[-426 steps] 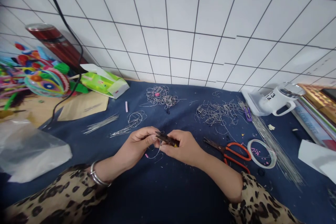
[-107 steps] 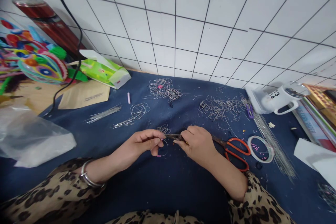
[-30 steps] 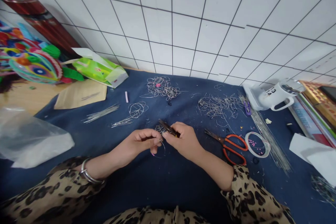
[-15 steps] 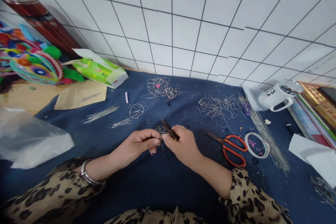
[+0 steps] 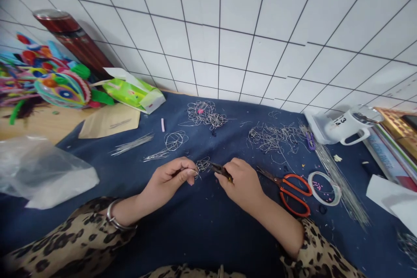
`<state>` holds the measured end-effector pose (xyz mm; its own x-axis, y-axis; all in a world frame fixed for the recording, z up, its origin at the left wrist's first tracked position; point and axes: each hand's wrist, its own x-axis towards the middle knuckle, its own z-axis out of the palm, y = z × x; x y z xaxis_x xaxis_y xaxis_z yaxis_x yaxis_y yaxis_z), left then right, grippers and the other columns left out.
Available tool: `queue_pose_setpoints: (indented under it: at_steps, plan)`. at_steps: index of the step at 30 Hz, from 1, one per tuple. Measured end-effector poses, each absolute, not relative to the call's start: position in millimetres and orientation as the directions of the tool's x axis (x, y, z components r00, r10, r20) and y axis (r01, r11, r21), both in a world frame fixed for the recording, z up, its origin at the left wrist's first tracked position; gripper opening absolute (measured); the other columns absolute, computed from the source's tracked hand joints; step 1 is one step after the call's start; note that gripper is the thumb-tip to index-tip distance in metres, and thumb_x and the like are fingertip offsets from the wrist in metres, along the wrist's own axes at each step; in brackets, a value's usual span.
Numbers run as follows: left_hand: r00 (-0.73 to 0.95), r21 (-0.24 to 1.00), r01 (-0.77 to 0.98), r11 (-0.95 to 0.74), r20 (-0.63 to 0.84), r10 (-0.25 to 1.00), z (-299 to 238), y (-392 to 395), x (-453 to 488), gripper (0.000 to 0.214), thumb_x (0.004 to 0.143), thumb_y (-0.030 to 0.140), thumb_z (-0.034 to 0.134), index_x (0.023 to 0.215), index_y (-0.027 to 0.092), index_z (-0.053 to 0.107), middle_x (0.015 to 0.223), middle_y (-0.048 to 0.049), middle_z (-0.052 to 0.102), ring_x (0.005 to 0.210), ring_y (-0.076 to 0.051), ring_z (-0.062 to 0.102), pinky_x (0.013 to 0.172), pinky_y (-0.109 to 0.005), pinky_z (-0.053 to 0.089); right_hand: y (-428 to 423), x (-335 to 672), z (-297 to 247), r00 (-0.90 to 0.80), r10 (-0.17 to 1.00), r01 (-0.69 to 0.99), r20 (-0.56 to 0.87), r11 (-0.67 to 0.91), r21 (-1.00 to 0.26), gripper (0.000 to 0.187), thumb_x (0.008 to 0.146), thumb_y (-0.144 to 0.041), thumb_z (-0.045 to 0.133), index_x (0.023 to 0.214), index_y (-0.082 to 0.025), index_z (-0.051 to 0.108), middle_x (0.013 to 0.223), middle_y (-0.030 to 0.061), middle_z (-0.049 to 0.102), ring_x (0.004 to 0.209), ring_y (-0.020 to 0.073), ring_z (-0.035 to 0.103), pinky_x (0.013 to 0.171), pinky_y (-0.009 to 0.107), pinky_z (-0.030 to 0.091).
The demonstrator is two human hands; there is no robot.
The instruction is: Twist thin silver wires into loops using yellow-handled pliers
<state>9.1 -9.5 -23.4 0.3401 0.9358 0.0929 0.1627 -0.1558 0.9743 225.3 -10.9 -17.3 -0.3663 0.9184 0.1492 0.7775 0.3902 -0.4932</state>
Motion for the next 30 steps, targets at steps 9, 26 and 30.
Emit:
queue_pose_setpoints:
  at_steps: [9, 26, 30]
  plan:
    - [0.369, 0.952, 0.232, -0.202, 0.106, 0.923, -27, -9, 10, 0.016, 0.087, 0.024, 0.047, 0.083, 0.015, 0.059, 0.069, -0.0012, 0.058, 0.06, -0.009, 0.057, 0.06, -0.022, 0.049, -20, 220, -15, -0.467, 0.864, 0.841, 0.188, 0.5, -0.207, 0.019, 0.083, -0.029, 0.048, 0.071, -0.017, 0.056, 0.073, 0.0048, 0.053, 0.073, 0.0154, 0.046, 0.069, 0.028, 0.034]
    - [0.418, 0.939, 0.241, -0.246, 0.128, 0.899, -31, -9, 11, 0.014, 0.086, 0.022, 0.047, 0.084, 0.016, 0.06, 0.07, -0.0017, 0.059, 0.062, -0.011, 0.058, 0.065, -0.024, 0.048, -23, 219, -15, -0.45, 0.878, 0.858, 0.165, 0.476, -0.195, 0.027, 0.086, -0.034, 0.045, 0.067, -0.017, 0.055, 0.065, 0.0024, 0.053, 0.064, 0.0119, 0.048, 0.06, 0.024, 0.032]
    - [0.432, 0.94, 0.244, -0.239, 0.115, 0.895, -30, -9, 11, 0.014, 0.086, 0.021, 0.047, 0.085, 0.016, 0.06, 0.072, -0.0021, 0.059, 0.065, -0.011, 0.058, 0.065, -0.024, 0.047, -23, 220, -17, -0.445, 0.885, 0.861, 0.14, 0.465, -0.204, 0.028, 0.086, -0.036, 0.045, 0.067, -0.018, 0.054, 0.066, 0.002, 0.053, 0.064, 0.0118, 0.049, 0.06, 0.024, 0.031]
